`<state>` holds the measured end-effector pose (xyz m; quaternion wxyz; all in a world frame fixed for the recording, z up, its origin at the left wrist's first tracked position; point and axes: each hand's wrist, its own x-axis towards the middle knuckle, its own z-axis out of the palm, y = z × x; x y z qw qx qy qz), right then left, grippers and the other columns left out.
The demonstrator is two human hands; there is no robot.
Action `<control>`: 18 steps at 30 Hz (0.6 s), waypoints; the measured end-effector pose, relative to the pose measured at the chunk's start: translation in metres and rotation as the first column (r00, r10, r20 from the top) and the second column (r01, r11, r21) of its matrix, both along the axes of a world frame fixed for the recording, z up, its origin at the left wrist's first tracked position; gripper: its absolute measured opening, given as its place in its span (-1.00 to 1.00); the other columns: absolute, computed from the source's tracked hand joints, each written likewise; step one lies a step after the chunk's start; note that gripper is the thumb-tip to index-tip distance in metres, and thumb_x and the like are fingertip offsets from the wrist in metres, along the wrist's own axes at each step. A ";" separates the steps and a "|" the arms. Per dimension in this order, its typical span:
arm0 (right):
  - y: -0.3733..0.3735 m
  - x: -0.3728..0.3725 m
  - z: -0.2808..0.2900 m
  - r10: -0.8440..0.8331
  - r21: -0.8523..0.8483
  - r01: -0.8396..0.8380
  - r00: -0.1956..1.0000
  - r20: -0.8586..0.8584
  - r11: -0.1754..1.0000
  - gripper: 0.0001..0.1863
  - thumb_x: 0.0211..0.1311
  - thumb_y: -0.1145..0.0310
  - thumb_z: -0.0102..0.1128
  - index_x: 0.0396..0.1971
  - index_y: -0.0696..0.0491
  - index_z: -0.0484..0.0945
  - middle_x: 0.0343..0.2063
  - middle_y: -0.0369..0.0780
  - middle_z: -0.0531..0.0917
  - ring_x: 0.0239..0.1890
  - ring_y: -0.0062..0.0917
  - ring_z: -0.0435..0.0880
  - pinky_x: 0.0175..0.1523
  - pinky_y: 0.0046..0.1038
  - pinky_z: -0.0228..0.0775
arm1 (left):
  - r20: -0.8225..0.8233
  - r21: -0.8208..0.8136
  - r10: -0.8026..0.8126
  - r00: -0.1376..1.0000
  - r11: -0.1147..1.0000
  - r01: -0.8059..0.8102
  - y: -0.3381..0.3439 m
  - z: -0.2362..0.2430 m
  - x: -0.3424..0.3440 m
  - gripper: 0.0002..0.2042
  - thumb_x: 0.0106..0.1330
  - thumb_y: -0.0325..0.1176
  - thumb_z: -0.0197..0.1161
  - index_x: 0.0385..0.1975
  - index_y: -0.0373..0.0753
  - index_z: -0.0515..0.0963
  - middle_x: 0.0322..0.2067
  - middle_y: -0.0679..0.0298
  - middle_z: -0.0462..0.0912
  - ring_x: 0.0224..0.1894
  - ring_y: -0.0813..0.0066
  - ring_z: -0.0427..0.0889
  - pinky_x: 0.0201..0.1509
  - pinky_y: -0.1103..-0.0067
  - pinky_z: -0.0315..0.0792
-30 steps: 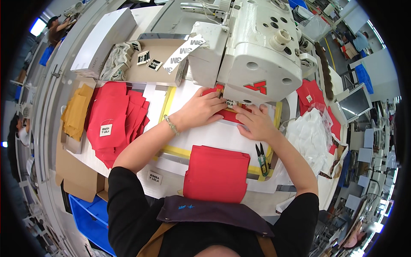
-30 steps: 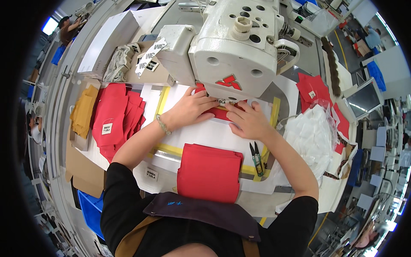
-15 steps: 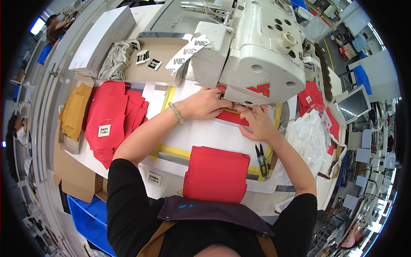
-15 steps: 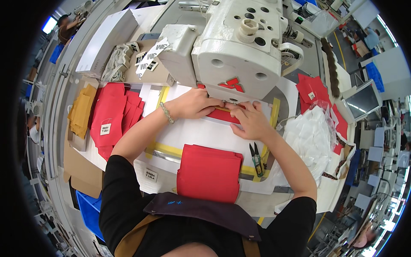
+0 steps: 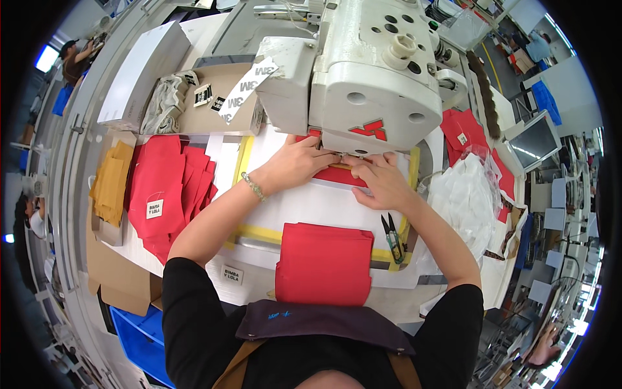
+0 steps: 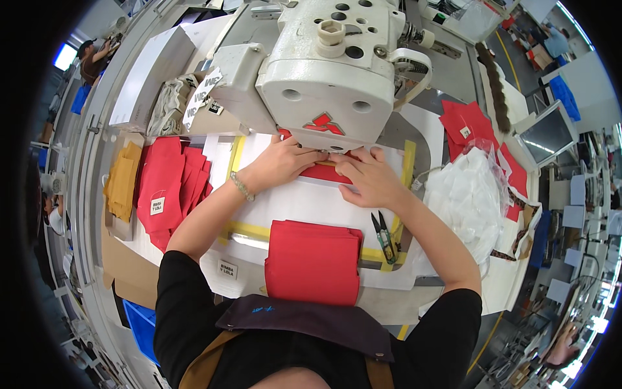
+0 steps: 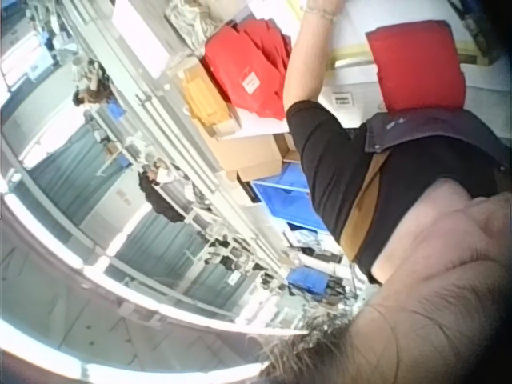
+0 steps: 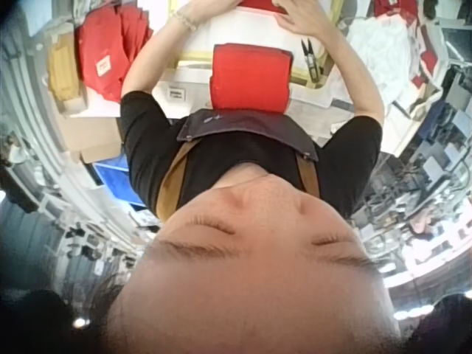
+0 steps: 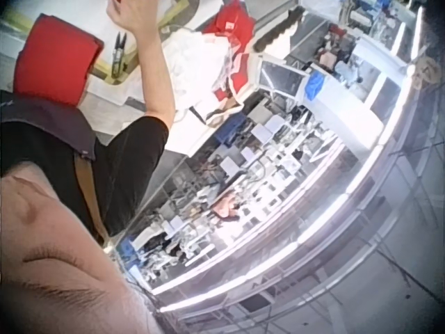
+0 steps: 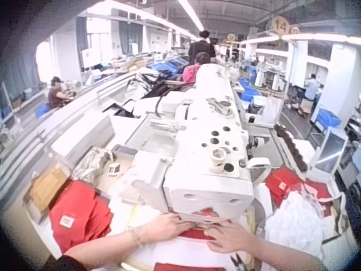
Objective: The person sews white rectangular labels onto red fabric pieces using an industrial sewing machine. They repeatedly pick up a red piece, place a label on it, guide it under the presser foot, sew, and trim the thread with scissors. Finished pieces are stacked to the left.
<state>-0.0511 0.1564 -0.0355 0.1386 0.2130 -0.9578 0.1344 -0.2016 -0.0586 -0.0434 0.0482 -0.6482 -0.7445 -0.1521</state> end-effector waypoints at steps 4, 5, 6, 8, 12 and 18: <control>0.001 0.002 -0.004 0.007 0.014 -0.007 1.000 0.023 1.000 -0.60 -0.02 0.19 0.33 -0.16 -0.06 0.46 0.10 -0.35 0.56 0.01 -0.41 0.45 0.00 -0.25 0.14 | -0.037 0.005 -0.005 0.999 1.000 0.005 0.000 -0.001 0.002 -0.68 0.23 -0.33 0.21 0.00 0.07 0.62 -0.04 0.56 0.65 0.06 0.51 0.46 -0.02 0.22 0.24; 0.000 0.001 -0.004 0.007 0.014 -0.007 1.000 0.018 1.000 -0.61 -0.01 0.18 0.33 -0.16 -0.06 0.46 0.11 -0.35 0.55 0.01 -0.40 0.45 0.00 -0.24 0.14 | -0.040 0.003 0.001 0.999 1.000 0.000 -0.001 -0.002 0.002 -0.68 0.23 -0.33 0.22 0.00 0.07 0.62 -0.03 0.56 0.65 0.08 0.50 0.46 0.00 0.20 0.23; 0.000 0.001 -0.005 0.007 0.013 -0.007 1.000 0.013 1.000 -0.61 0.00 0.18 0.32 -0.16 -0.07 0.47 0.11 -0.34 0.55 0.01 -0.39 0.45 0.01 -0.24 0.14 | -0.043 0.002 0.005 0.999 1.000 -0.005 -0.001 -0.002 0.002 -0.68 0.22 -0.34 0.22 0.00 0.06 0.62 -0.03 0.56 0.65 0.10 0.50 0.45 0.03 0.18 0.21; 0.001 0.002 -0.007 -0.008 0.043 0.007 0.999 0.040 0.999 -0.62 0.01 0.18 0.31 -0.15 -0.07 0.47 0.12 -0.33 0.54 0.02 -0.38 0.45 0.01 -0.22 0.15 | -0.032 0.043 -0.006 0.999 0.999 0.008 0.001 -0.003 0.003 -0.67 0.21 -0.36 0.23 0.00 0.06 0.62 -0.02 0.55 0.65 0.13 0.49 0.44 0.08 0.16 0.17; 0.002 0.001 -0.008 0.029 0.011 -0.029 1.000 0.005 1.000 -0.64 0.00 0.21 0.31 -0.17 -0.07 0.47 0.10 -0.33 0.56 0.01 -0.37 0.45 0.02 -0.20 0.15 | 0.083 -0.017 0.042 0.996 0.999 -0.041 0.000 0.000 0.004 -0.68 0.22 -0.39 0.23 -0.02 0.03 0.63 -0.01 0.52 0.65 0.17 0.47 0.42 0.17 0.14 0.11; 0.016 -0.002 -0.010 -0.010 -0.053 0.003 0.991 -0.135 0.999 -0.66 -0.02 0.21 0.31 -0.23 -0.04 0.49 -0.08 -0.32 0.62 -0.01 -0.36 0.44 0.05 -0.22 0.13 | 0.082 -0.011 0.064 0.995 0.998 -0.063 0.007 0.007 -0.002 -0.74 0.23 -0.40 0.25 -0.08 -0.04 0.66 -0.17 0.34 0.70 0.00 0.30 0.58 0.15 0.20 0.28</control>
